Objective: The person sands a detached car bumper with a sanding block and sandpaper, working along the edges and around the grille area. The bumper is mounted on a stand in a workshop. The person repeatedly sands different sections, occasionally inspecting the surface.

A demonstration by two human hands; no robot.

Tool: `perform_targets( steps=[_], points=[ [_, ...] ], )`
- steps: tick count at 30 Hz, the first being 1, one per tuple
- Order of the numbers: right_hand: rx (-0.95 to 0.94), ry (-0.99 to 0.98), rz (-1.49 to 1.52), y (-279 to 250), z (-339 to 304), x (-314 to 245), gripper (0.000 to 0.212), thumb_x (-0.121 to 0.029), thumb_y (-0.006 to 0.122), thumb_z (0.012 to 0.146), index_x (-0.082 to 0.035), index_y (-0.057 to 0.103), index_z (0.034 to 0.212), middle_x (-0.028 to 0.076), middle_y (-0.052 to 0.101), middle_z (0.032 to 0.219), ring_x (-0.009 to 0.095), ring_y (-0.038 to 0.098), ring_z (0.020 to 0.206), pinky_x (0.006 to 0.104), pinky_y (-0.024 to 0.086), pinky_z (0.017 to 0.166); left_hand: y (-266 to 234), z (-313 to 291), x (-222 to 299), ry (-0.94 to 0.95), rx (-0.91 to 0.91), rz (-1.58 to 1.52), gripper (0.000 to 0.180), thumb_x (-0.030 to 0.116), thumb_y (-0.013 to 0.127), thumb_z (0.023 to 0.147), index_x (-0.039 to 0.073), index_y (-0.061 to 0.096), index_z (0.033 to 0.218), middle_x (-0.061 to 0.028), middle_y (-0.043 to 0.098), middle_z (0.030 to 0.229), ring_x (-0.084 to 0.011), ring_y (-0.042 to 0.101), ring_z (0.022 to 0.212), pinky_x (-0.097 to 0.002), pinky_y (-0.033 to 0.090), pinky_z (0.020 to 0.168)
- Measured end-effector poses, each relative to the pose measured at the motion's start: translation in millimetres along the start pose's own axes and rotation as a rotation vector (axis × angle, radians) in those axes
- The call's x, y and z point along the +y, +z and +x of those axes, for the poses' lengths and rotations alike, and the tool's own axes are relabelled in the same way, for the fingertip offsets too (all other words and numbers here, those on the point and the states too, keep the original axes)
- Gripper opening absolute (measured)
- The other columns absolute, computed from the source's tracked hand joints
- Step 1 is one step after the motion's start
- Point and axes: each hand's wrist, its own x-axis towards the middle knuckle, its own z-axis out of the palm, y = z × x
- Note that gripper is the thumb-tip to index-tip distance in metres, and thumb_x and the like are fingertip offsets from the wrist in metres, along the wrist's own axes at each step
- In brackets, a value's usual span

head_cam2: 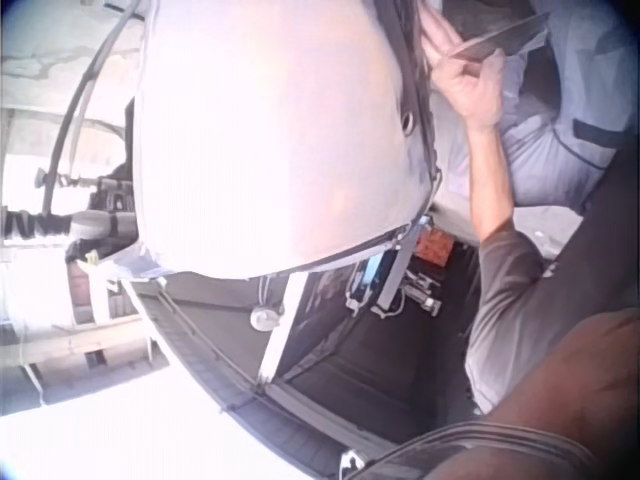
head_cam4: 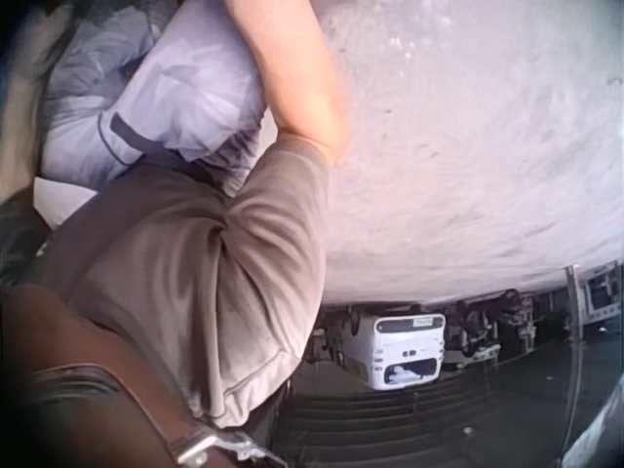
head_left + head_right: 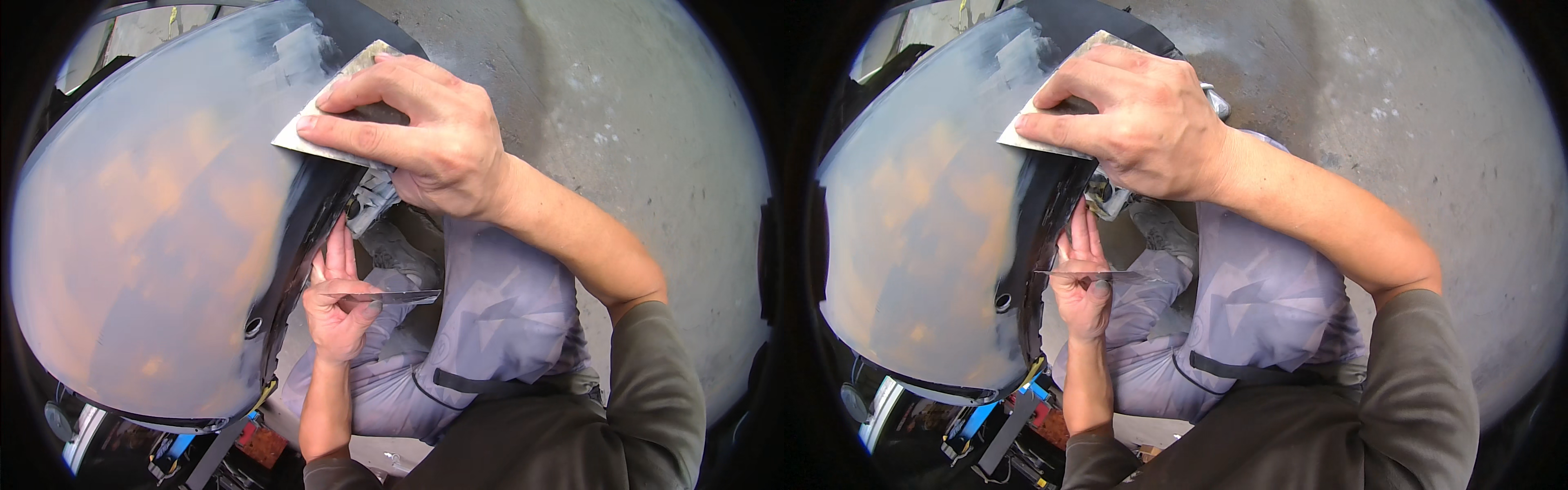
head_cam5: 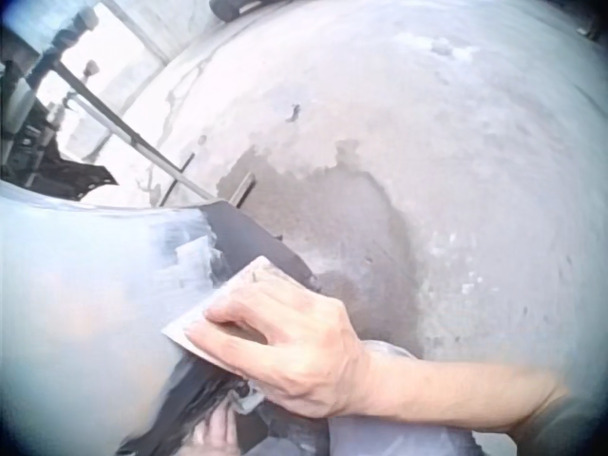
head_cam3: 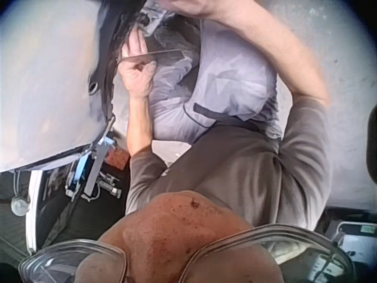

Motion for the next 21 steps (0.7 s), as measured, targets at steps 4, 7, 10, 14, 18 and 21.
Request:
perform_targets(
  steps=[4,7,10,14,18,21],
  points=[
    [-0.034,0.024,0.014,-6,-21,-8,0.051,-0.004,0.068,0.069,-0.011,0.082,0.118,0.007,0.074,0.103,0.027,0.075,0.095,0.0408,0.061,0.081,-5,2,2,-0.011,-0.005,0.037,0.027,0.025,0.090,0.086,0.000,0.081,0.092,-0.0341,0.023,0.171,-0.0491,0.021,0.161,-0.0611,0.009,0.132],
    [-0.072,0.020,0.087,-21,-8,-2,0.051,0.001,0.070,0.068,-0.011,0.082,0.115,0.008,0.075,0.102,0.027,0.075,0.092,0.0391,0.061,0.078,-7,5,-1,0.017,-0.014,0.049,0.028,0.026,0.091,0.086,0.000,0.082,0.091,-0.0346,0.027,0.170,-0.0487,0.023,0.161,-0.0604,0.010,0.132],
    [-0.048,0.060,-0.099,-35,21,12,0.043,0.002,0.072,0.074,-0.017,0.082,0.112,0.003,0.076,0.103,0.024,0.075,0.089,0.0345,0.060,0.073,-6,5,-4,0.037,0.006,0.033,0.028,0.026,0.091,0.085,0.000,0.082,0.092,-0.0348,0.030,0.168,-0.0483,0.024,0.161,-0.0597,0.010,0.132],
    [-0.024,0.011,-0.105,-26,43,19,0.038,-0.001,0.068,0.081,-0.011,0.078,0.116,0.009,0.073,0.103,0.028,0.073,0.091,0.0366,0.060,0.074,-3,4,-1,-0.010,0.037,-0.035,0.028,0.025,0.092,0.083,0.000,0.083,0.093,-0.0353,0.031,0.167,-0.0483,0.024,0.161,-0.0590,0.010,0.132],
    [0.073,0.069,-0.071,6,29,10,0.034,-0.007,0.069,0.080,-0.020,0.083,0.109,-0.002,0.074,0.100,0.022,0.072,0.089,0.0350,0.059,0.073,-2,2,4,-0.053,-0.013,0.002,0.026,0.022,0.092,0.084,0.000,0.082,0.092,-0.0366,0.030,0.167,-0.0486,0.022,0.161,-0.0589,0.010,0.132],
    [0.062,0.076,-0.006,11,6,2,0.039,-0.010,0.070,0.075,-0.016,0.083,0.111,0.002,0.074,0.103,0.023,0.072,0.091,0.0371,0.059,0.079,-2,2,3,-0.048,-0.043,0.019,0.025,0.022,0.091,0.086,0.000,0.081,0.091,-0.0375,0.030,0.167,-0.0490,0.021,0.162,-0.0589,0.011,0.132]
  ],
)
